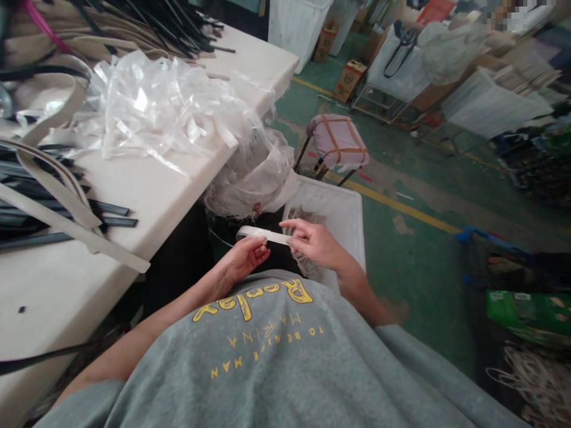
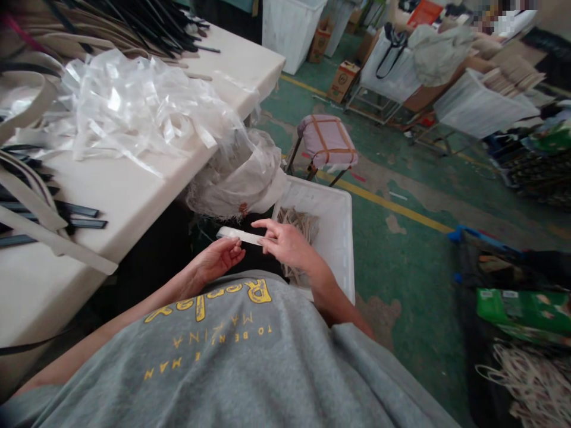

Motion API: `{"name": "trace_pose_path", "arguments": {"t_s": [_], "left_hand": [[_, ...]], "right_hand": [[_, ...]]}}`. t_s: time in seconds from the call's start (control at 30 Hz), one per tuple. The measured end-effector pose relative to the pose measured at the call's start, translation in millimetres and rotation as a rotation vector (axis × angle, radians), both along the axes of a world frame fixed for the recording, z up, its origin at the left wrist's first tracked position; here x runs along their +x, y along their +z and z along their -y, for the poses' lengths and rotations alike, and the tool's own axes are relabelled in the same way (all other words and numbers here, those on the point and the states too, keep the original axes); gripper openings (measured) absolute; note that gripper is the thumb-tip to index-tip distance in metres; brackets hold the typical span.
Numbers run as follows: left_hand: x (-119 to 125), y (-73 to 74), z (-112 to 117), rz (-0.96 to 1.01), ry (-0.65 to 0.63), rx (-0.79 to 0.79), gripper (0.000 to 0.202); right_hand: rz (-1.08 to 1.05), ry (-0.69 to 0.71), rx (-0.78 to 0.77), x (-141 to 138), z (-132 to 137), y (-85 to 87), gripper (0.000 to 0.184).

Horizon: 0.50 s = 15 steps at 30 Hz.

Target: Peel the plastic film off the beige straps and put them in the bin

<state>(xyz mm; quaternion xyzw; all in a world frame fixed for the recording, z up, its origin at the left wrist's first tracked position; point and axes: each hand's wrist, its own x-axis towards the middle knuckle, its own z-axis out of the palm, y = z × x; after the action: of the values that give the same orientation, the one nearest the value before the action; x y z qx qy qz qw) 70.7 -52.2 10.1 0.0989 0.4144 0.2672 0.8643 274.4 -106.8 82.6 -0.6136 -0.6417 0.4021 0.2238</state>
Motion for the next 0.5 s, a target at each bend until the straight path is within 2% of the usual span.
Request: {"name": "trace_pose_path", "arguments": {"t_s": [0.13, 0.3, 0.37, 0.5], "left_hand": [[0, -0.5, 0, -0.006, -0.019, 0.028, 0.012], [-12, 0.9, -14, -0.06, 0.086, 0.047, 0.019], [-9, 0.9, -13, -0.058, 0.064, 0.05, 0.018], [5, 2.0, -3, -0.033, -0.052, 0.047, 0.012]], "right_hand": [[0.002, 0.006, -0.014, -18, -12, -9.5, 0.042], [-0.053, -0.08, -0.017, 10, -3, -9.4, 0.043], [-0.073, -0.076, -0.019, 11, -2, -12.1, 0.043], [-0.039, -0.041, -0.007, -16, -13, -21.2, 0.04]]}}
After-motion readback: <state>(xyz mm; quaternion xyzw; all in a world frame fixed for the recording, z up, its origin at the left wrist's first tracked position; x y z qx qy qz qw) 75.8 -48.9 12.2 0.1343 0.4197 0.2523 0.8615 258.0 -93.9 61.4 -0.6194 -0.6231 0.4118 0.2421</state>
